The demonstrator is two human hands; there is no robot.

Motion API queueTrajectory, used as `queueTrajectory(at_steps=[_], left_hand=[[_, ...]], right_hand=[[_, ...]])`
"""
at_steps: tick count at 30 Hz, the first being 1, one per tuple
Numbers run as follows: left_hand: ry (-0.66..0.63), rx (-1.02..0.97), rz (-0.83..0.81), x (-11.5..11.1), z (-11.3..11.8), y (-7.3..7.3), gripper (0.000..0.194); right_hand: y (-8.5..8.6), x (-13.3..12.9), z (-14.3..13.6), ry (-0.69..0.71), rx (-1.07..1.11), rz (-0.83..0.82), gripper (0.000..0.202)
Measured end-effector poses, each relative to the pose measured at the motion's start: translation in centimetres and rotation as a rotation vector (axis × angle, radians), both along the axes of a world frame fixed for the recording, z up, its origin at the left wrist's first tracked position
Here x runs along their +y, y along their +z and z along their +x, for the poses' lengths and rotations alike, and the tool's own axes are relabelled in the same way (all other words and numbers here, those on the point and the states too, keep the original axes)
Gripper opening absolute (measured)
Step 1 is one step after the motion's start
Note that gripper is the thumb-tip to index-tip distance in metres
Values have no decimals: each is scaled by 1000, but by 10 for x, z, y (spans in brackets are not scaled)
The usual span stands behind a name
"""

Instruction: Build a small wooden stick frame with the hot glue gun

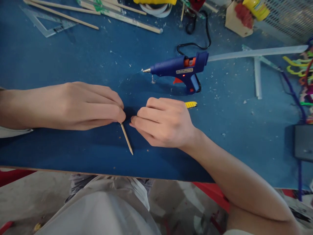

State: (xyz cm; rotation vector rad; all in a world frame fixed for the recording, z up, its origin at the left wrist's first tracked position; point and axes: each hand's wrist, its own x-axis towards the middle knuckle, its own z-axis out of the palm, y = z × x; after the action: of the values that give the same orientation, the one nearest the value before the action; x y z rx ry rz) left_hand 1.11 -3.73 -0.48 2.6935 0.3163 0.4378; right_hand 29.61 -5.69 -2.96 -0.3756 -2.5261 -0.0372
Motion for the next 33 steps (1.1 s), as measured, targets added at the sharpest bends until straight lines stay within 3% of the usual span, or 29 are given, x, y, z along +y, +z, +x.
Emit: queueTrajectory(at_steps=[6,11,20,23,27,33], left_hand=[[10,3,-21,-1,1,2,29],[32,4,-38,-1,2,1,25],[78,38,-63,1,2,-3,28],[85,34,-59,0,2,-2,30],[81,42,-77,-1,1,0,33],[98,27,-92,-1,1,-4,28]], right_hand=[[0,-8,-14,-18,-34,34,14],[2,3,-5,29,-45,-8,11],[0,5,-12,63,-32,-8,15],[10,4,-6,26,-101,-31,7],[19,10,9,10,-140,-88,12],[12,11,6,95,-60,-116,8]])
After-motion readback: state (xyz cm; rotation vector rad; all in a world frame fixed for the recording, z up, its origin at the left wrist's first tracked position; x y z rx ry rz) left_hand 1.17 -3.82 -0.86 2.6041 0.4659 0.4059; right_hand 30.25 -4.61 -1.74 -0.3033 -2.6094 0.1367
